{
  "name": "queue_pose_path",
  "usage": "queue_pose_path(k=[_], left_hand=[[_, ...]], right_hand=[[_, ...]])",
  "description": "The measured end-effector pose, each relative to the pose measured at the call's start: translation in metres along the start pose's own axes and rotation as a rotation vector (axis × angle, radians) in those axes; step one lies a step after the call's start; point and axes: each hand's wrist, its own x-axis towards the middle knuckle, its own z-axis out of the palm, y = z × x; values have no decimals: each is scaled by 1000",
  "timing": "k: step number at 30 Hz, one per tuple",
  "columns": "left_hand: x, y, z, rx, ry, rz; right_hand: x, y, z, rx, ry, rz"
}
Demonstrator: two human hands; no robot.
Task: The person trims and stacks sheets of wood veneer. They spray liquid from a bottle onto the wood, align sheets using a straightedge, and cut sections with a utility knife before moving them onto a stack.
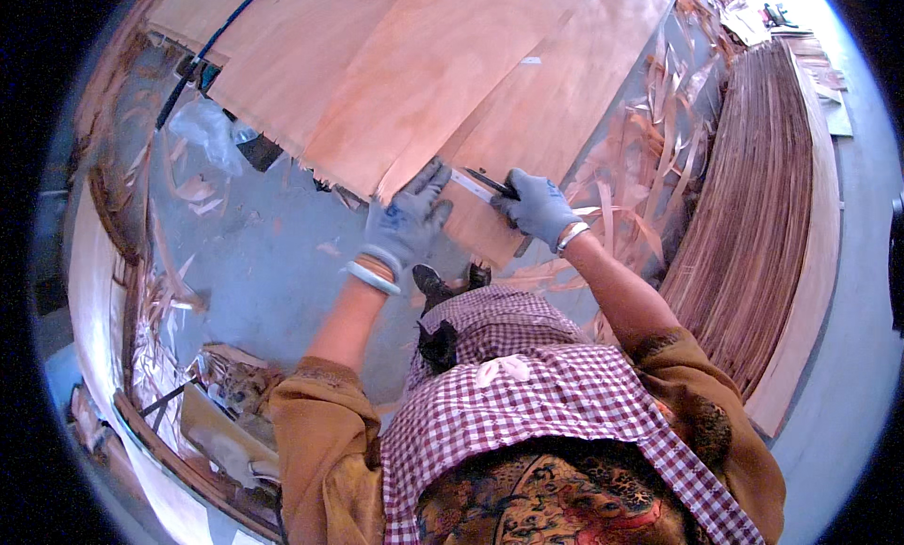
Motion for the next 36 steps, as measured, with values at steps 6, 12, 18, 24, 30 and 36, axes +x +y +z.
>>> queue_pose_path(k=[6,12,18,24,30,36], left_hand=[[-21,-21,-28,52,-106,-335],[-45,-51,31,-786,235,-492],[-27,-26,37,-1425,359,-576],[-17,-26,20,-1682,404,-789],[-30,-38,20,-1283,503,-509],[20,-51,-55,-650,543,-374]], right_hand=[[-31,25,-22,200,-105,92],[-67,19,-24,439,-214,77],[-72,27,-21,454,-217,-19],[-77,32,-22,430,-255,0],[-77,34,-15,559,-325,-34],[-67,13,-11,800,-422,-66]])
